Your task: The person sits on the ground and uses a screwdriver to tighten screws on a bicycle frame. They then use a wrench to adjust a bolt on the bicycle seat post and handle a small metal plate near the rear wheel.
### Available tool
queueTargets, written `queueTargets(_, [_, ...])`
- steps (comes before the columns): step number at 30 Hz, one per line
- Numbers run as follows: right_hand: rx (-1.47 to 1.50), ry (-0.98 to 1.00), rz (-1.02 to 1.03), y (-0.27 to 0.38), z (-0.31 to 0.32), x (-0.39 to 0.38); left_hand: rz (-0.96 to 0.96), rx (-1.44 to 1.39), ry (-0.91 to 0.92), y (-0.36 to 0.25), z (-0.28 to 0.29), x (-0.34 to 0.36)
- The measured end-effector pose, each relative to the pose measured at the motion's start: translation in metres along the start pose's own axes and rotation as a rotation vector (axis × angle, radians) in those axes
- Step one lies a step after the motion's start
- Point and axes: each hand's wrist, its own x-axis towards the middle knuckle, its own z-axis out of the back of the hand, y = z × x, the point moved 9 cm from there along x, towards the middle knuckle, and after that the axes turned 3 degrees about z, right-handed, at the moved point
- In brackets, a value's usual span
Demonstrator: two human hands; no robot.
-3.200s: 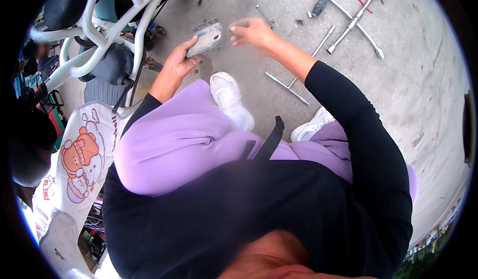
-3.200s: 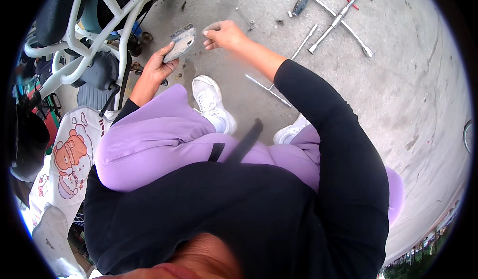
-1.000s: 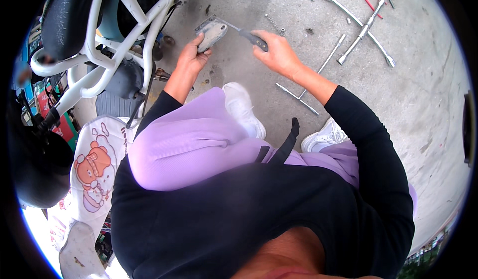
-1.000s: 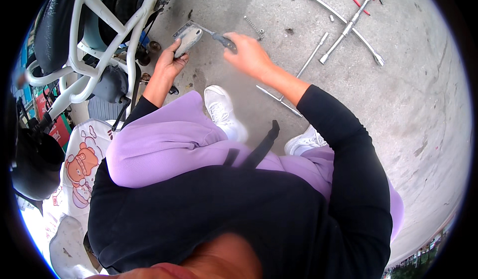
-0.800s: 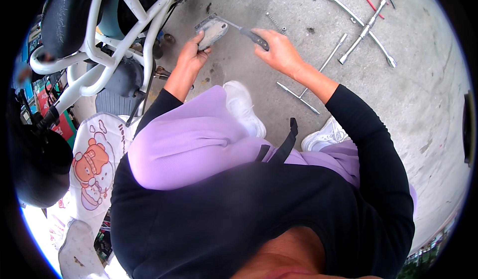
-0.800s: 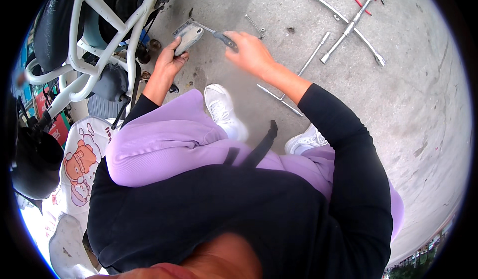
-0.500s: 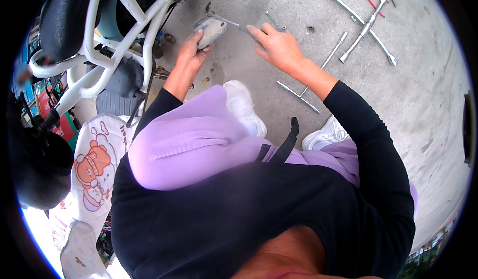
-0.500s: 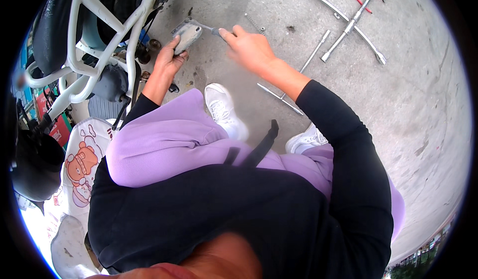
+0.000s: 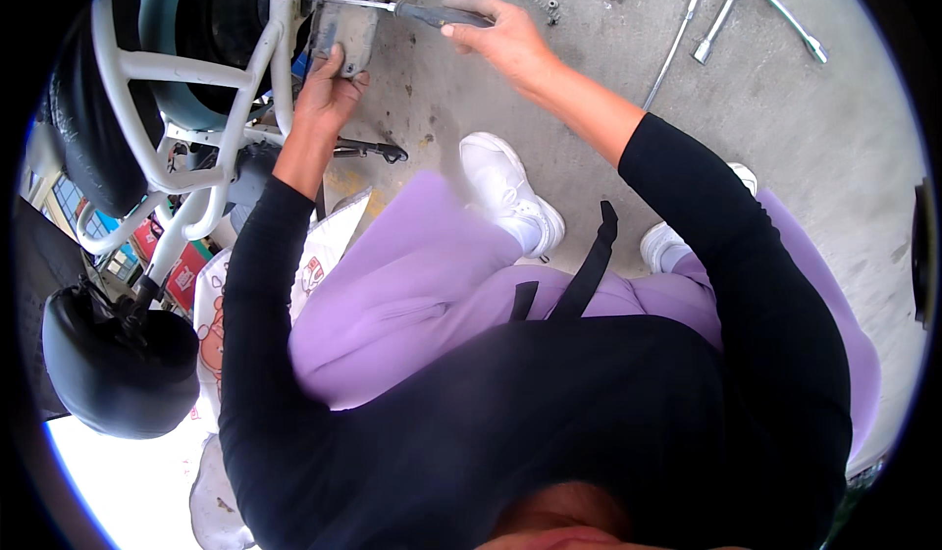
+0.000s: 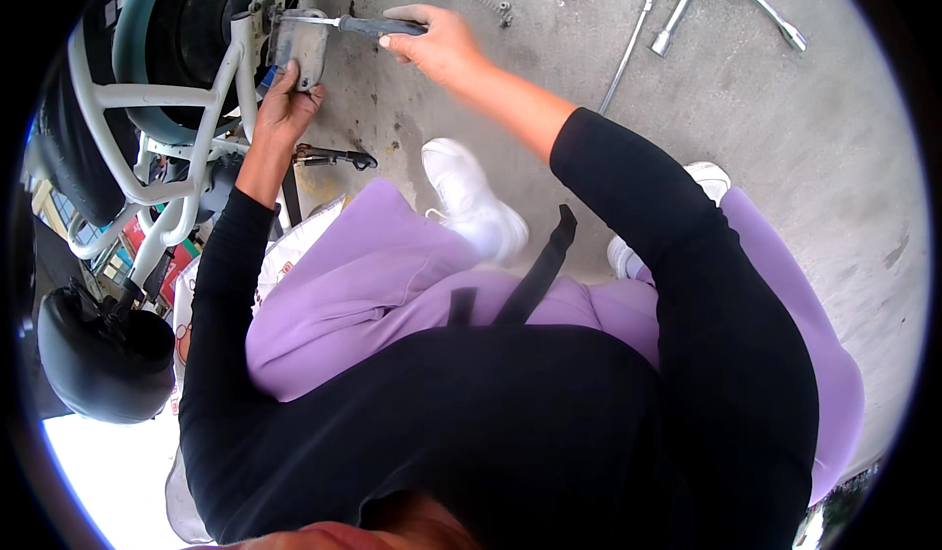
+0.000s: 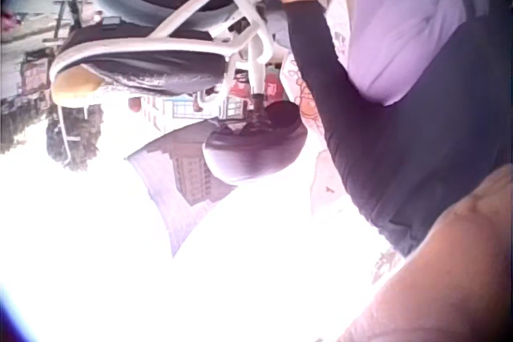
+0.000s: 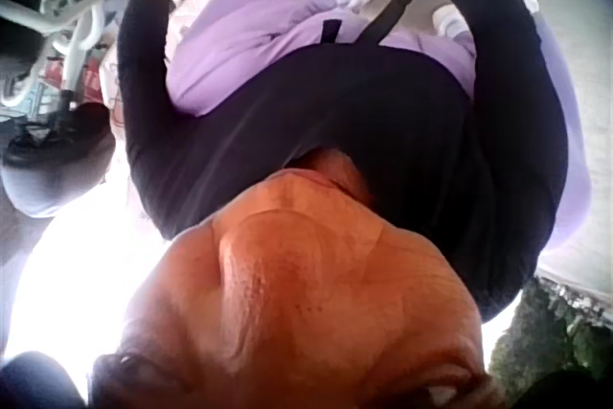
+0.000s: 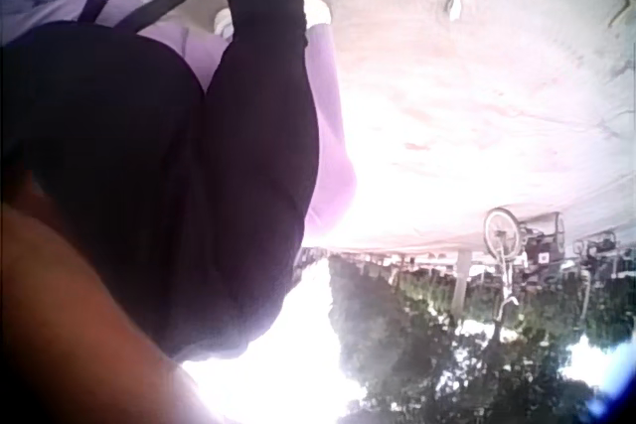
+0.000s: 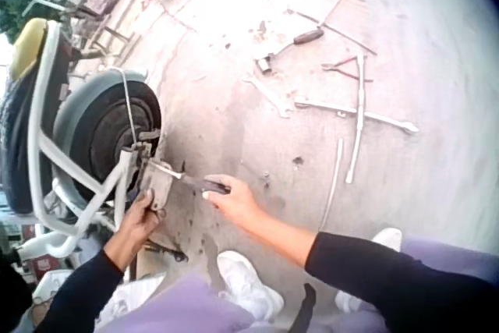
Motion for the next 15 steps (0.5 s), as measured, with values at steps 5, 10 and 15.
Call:
queueTargets(5, [0.068, -0.077, -0.011, -0.016, -0.012, 0.006, 0.022, -0.081, 0.042, 0.002, 0.018, 0.017])
queueTargets(10, [0.174, -0.088, -0.028, -0.028, -0.017, 0.010, -0.054, -0.108, -0.103, -0.001, 0.017, 0.024])
queueTargets(15, [0.204, -0.077, -0.017, -0.033, -0.023, 0.022, -0.077, -0.112, 0.001, -0.010, 0.020, 0.030])
